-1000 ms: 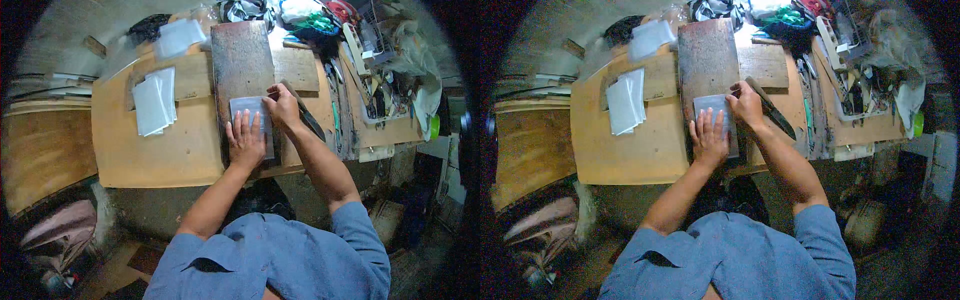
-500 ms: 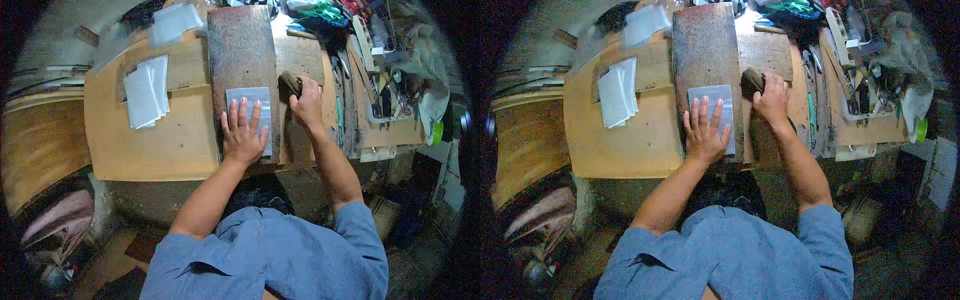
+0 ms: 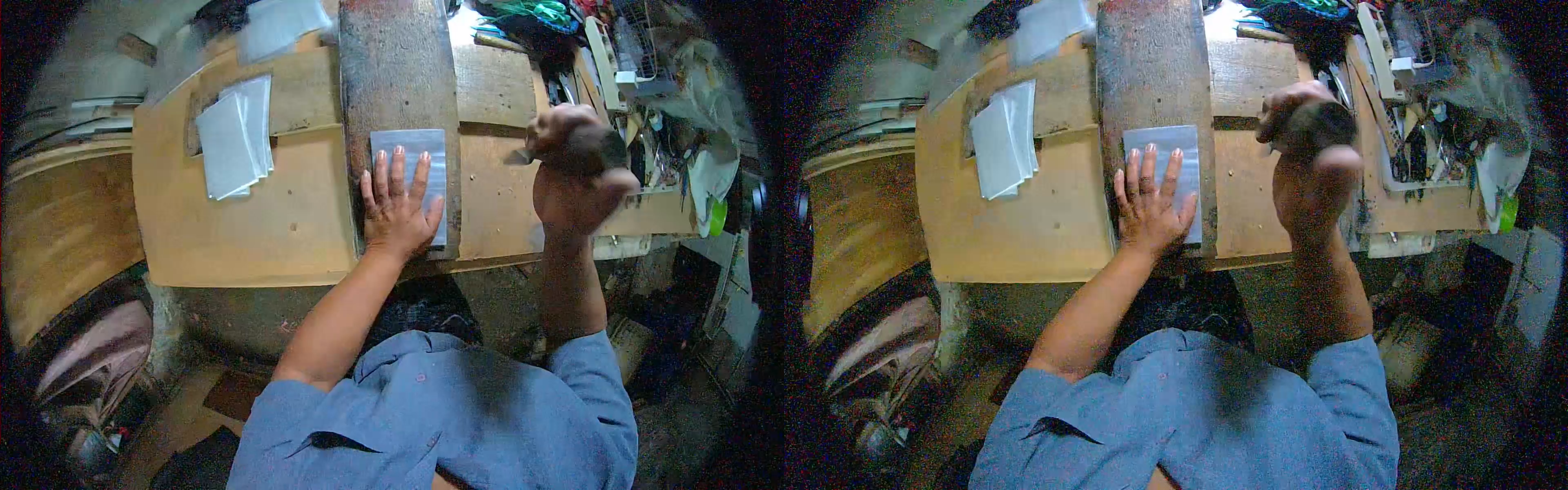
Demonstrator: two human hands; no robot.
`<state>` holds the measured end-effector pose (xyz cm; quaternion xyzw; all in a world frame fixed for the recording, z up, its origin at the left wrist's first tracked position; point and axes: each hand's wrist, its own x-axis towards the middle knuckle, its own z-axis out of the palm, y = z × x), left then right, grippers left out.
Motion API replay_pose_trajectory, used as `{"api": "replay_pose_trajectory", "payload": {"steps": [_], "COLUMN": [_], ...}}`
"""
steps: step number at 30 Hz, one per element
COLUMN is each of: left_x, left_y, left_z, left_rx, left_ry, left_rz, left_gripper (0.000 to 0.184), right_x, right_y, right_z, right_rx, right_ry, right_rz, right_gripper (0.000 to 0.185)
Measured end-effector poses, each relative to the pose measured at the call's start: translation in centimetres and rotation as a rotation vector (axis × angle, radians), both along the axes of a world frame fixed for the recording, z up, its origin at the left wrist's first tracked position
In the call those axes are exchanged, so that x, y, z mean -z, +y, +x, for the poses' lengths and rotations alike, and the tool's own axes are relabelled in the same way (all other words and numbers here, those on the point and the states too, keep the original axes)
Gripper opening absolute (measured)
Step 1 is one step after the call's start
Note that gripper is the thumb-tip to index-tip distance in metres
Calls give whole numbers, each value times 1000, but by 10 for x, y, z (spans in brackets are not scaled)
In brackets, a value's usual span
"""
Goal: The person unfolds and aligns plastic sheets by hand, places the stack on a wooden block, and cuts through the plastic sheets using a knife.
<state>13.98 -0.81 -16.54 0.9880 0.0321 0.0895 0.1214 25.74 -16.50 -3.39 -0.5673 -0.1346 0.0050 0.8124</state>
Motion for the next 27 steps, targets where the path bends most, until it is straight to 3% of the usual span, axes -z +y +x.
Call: {"api": "replay_pose_trajectory", "payload": {"steps": [2, 6, 9, 13, 16, 19, 22, 23, 26, 27], "left_x": [1, -1, 2, -2, 2, 5, 10, 10, 4, 4], "left_y": [1, 1, 4, 6, 9, 9, 7, 6, 8, 7], "left_z": [1, 0, 1, -4, -4, -4, -5, -9, -4, -5], "left_rx": [-6, -9, 6, 22, 51, 74, 65, 25, 6, -9], "left_ry": [-21, -17, -18, -39, 53, 48, 11, -12, -96, -111], "left_rz": [-2, -8, -17, -91, -61, -142, -127, -81, -163, -210], "left_gripper": [70, 66, 63, 58, 55, 55, 55, 56, 59, 60], "right_x": [-21, -13, -1, 26, 24, 16, 14, 15, 29, 27], "right_y": [23, 51, 72, 94, 100, 100, 105, 107, 110, 105], "right_z": [-7, -18, -27, -15, -26, -25, -29, -31, -25, -19], "right_rx": [-71, -270, -163, -405, -327, -277, -290, -275, -238, -380], "right_ry": [-174, -126, -13, -180, -18, -71, -168, -69, 39, 1], "right_rz": [131, 321, 389, 556, 468, 161, 199, 95, 243, 304], "right_gripper": [79, 84, 84, 93, 95, 95, 94, 93, 90, 82]}}
